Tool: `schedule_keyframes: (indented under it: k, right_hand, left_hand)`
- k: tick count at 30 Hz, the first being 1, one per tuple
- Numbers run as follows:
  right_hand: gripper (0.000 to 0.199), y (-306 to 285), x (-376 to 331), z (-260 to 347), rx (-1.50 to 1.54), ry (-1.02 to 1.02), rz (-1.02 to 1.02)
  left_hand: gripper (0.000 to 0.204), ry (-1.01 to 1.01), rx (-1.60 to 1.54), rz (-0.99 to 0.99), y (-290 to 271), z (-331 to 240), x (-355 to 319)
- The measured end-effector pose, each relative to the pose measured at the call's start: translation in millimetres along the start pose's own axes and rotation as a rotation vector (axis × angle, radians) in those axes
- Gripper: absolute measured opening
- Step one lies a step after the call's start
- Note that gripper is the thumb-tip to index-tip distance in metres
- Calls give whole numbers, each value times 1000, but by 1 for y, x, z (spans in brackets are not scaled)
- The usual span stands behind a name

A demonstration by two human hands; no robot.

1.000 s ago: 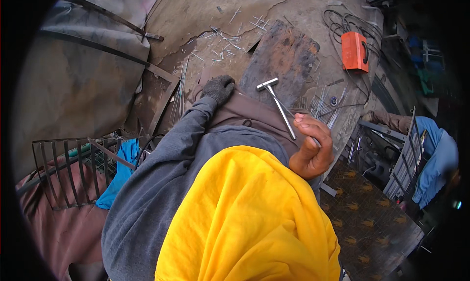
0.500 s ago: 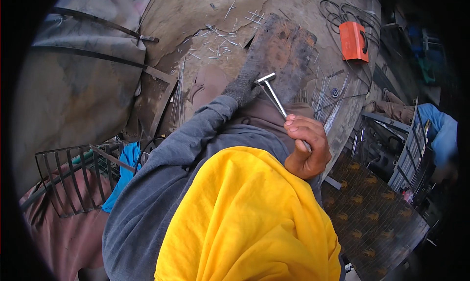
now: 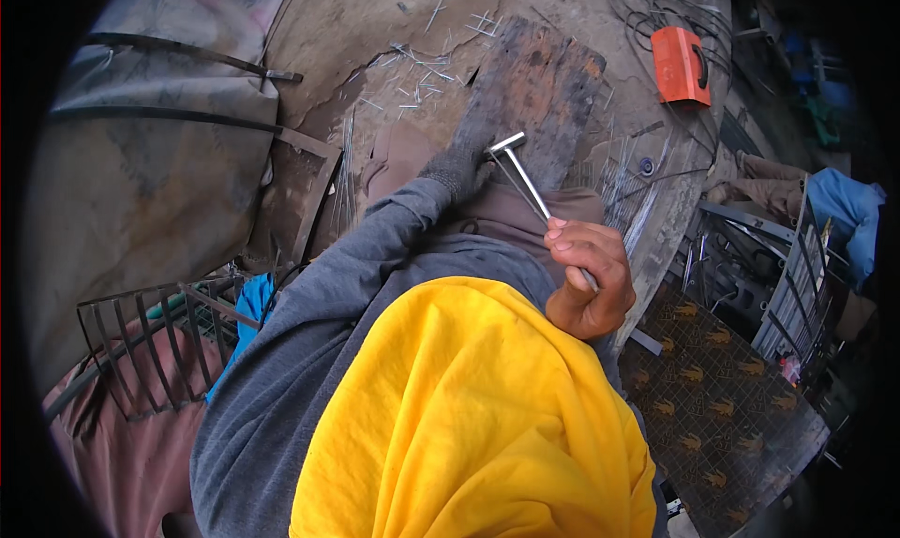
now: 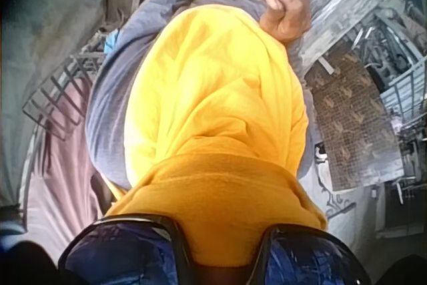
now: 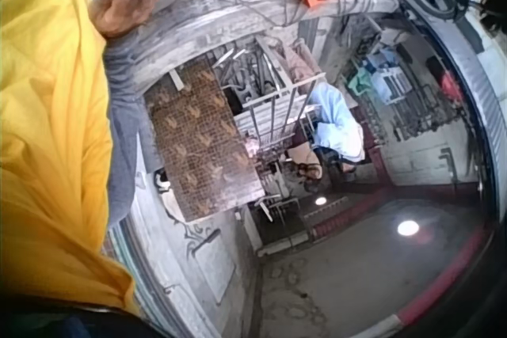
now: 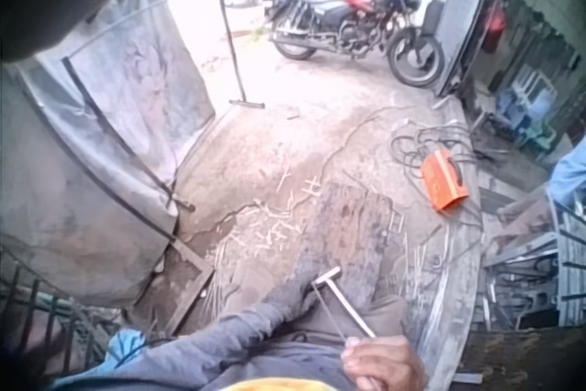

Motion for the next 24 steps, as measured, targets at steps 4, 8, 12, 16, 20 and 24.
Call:
schedule_keyframes:
  k: [4,8,12,16,20,24]
  right_hand:
    - [13,3,-1,1,12,-39,-89]
    - [13,-1,-4,2,-25,-54,-124]
    - [14,-5,-6,4,-71,-33,-120]
    - [17,-7,-6,6,-76,-39,-112]
    - [18,-5,-7,7,-75,-21,-107]
    - [18,-4,-8,8,-69,-23,-113]
  left_hand:
    - [55,-140,174,113,-28,-8,1]
    - [50,-3,300,-18,-19,53,-23]
    - [42,81,246,-85,-18,59,-23]
    - [37,8,200,-75,-16,57,-17]
    - [38,-43,194,-52,-19,55,-21]
    - [38,-47,206,-61,-18,55,-21]
Point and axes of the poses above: each hand's wrist, its own x-axis towards the middle knuckle, its own y-axis out of the palm, z = x × y, the point moved 1 cm from there along x, towards the middle knuckle, and after that the axes turned 10 degrees about -z, right-handed, at the moved point
